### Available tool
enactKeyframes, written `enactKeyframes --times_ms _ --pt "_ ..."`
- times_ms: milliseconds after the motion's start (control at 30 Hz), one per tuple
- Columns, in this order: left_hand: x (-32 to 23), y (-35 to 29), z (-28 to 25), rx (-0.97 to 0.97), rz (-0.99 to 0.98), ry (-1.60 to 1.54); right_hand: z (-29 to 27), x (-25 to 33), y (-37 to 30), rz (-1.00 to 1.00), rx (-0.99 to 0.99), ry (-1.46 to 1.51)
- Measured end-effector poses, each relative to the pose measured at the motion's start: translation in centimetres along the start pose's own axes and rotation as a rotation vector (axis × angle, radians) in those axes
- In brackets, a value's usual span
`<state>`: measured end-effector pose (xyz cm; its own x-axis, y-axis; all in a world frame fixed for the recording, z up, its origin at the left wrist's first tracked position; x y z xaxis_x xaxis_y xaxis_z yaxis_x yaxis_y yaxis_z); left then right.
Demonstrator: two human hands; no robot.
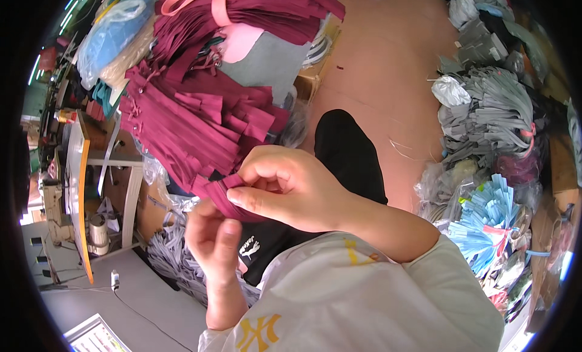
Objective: The person is manually assembling metal sliders onto pre-cut zipper tapes in a workshop environment.
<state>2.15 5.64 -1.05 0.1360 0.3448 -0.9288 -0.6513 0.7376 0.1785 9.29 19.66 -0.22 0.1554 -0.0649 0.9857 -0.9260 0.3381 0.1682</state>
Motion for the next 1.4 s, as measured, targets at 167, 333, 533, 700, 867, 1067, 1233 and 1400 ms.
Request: enactKeyframes --times_ms 167,333,533,700,867,1067,1233,1400 --pt "-1.2 1.8 0.2 -0.082 -0.125 0.020 0.4 0.8 -0.3 -0.020 -0.004 -0.025" --pt "-2.0 2.0 0.3 -0.031 0.047 0.053 0.0 1.5 0.1 -0.109 -0.023 -0.148" --pt "-1.6 1.9 0.5 -0.040 0.066 -0.041 0.0 2.0 -0.2 -0.193 -0.046 -0.172" --pt "-0.7 3.1 1.1 0.169 -0.043 -0.106 0.3 0.1 0.0 -0.079 0.178 0.201" --pt "-1.7 3.7 3.5 0.390 0.039 -0.093 1.5 -0.5 -0.3 0.081 0.284 0.366" --pt "-1.9 3.7 2.3 0.181 0.142 -0.013 0.3 -0.5 0.5 0.007 0.113 0.133" --pt "-2.5 3.9 1.3 -0.007 0.215 -0.012 -3.0 0.7 -0.1 -0.105 -0.249 0.057" --pt "-2.5 3.7 1.2 -0.023 0.111 -0.070 -2.0 3.3 0.5 -0.154 -0.073 0.109"
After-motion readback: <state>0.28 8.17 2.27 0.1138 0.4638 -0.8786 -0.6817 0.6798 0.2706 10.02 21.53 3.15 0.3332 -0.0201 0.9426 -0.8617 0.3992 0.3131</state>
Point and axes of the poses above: each hand's wrist, its own y-axis towards the middle knuckle, its own z-axis out of the palm, x = y × z, the point moved 8 cm from there along y, towards the middle knuckle, and after that the axes turned 8 degrees about -y, right-handed, at the moved point
